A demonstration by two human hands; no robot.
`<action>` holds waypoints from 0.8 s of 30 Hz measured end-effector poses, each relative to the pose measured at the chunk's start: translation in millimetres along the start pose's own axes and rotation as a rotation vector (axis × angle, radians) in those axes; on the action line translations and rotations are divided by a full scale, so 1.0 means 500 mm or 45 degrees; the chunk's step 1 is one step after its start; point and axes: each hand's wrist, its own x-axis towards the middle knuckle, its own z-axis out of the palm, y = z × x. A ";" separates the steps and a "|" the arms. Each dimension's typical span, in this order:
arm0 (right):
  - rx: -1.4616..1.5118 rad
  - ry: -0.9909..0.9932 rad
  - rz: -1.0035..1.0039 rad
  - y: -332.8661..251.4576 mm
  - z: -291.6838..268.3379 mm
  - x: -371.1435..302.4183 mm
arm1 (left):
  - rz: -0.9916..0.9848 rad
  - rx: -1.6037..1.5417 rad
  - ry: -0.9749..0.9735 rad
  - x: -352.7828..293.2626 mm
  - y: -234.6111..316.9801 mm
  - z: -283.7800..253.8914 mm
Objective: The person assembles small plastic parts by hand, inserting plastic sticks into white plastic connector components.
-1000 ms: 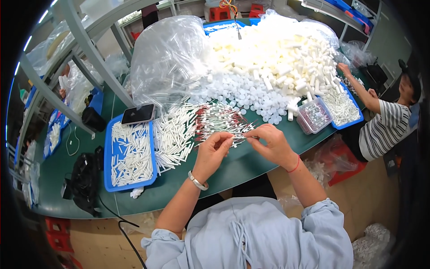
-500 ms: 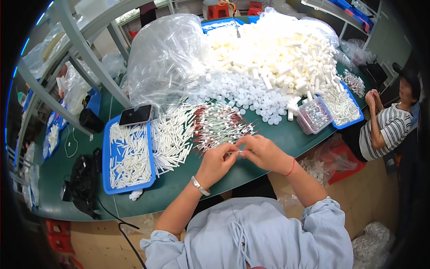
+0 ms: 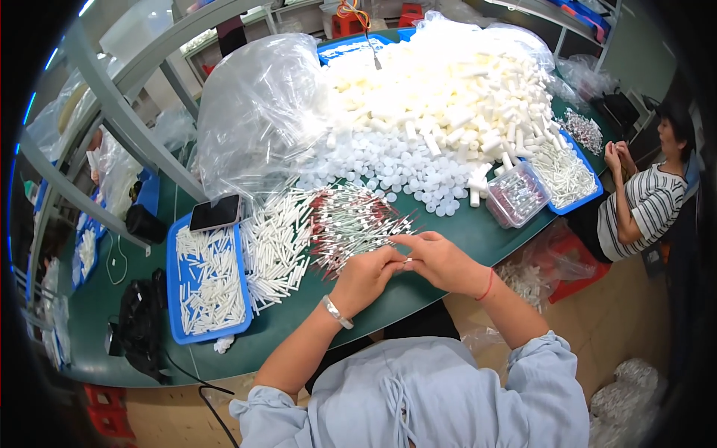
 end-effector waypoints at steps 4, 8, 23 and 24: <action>0.094 0.155 0.196 0.033 -0.023 -0.026 | 0.166 -0.152 -0.061 0.076 -0.024 0.018; 0.023 0.319 0.273 0.073 -0.028 -0.044 | 0.186 0.129 0.112 0.217 -0.074 0.011; 1.168 1.001 0.574 0.054 -0.013 -0.058 | -0.101 0.038 0.101 0.287 -0.120 0.037; 1.170 1.006 0.573 0.052 -0.014 -0.053 | -0.163 -0.188 0.119 0.265 -0.106 0.032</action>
